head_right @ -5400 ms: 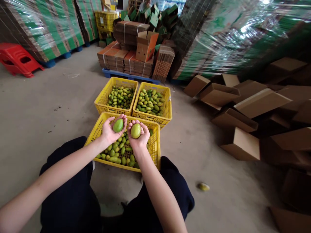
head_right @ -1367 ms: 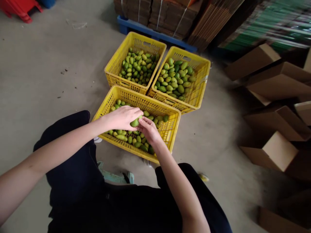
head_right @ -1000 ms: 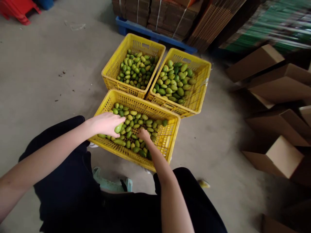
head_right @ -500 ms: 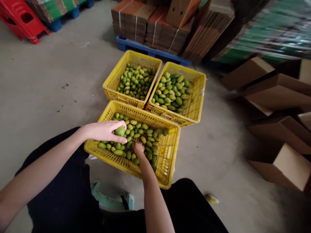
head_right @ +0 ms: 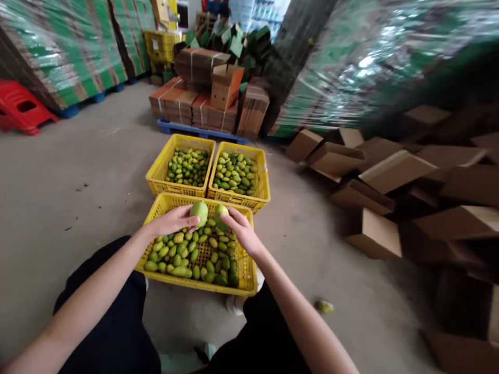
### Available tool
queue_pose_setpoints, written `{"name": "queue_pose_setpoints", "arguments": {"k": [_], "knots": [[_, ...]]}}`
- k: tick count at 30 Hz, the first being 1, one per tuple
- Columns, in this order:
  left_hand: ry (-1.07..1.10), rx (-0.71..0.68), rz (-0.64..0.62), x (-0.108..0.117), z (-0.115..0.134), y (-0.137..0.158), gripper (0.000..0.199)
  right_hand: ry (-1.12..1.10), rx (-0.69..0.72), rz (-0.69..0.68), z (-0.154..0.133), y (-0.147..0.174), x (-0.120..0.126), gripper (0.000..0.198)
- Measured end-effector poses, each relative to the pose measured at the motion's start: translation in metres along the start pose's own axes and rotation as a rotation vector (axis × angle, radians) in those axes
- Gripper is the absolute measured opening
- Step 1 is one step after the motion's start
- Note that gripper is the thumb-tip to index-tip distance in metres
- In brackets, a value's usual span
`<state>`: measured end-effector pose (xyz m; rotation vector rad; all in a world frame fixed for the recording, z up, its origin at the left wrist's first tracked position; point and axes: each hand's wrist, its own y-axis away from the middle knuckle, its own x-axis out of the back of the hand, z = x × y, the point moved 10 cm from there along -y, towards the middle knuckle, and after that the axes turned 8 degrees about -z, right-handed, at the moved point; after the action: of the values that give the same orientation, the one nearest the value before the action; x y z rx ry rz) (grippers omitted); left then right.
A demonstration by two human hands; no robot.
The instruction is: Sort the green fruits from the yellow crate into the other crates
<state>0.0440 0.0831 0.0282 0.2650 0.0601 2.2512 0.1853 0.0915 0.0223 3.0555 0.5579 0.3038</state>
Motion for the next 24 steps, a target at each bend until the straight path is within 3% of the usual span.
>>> {"name": "queue_pose_setpoints", "arguments": {"k": [3, 7, 13, 19, 24], "knots": [[0.004, -0.061, 0.134, 0.003, 0.002, -0.005, 0.04, 0.003, 0.107, 0.079, -0.026, 0.024, -0.008, 0.036], [-0.024, -0.172, 0.243, 0.005, 0.008, 0.003, 0.044, 0.124, 0.227, 0.21, -0.035, 0.031, -0.008, 0.035], [-0.138, -0.195, 0.383, 0.014, 0.018, 0.02, 0.05, 0.166, 0.352, 0.227, -0.044, 0.028, -0.015, 0.032], [-0.246, -0.235, 0.432, 0.02, 0.028, 0.024, 0.046, 0.252, 0.437, 0.249, -0.057, 0.034, -0.017, 0.03], [-0.311, -0.277, 0.46, 0.025, 0.034, 0.028, 0.046, 0.25, 0.429, 0.26, -0.055, 0.032, -0.016, 0.03]]}}
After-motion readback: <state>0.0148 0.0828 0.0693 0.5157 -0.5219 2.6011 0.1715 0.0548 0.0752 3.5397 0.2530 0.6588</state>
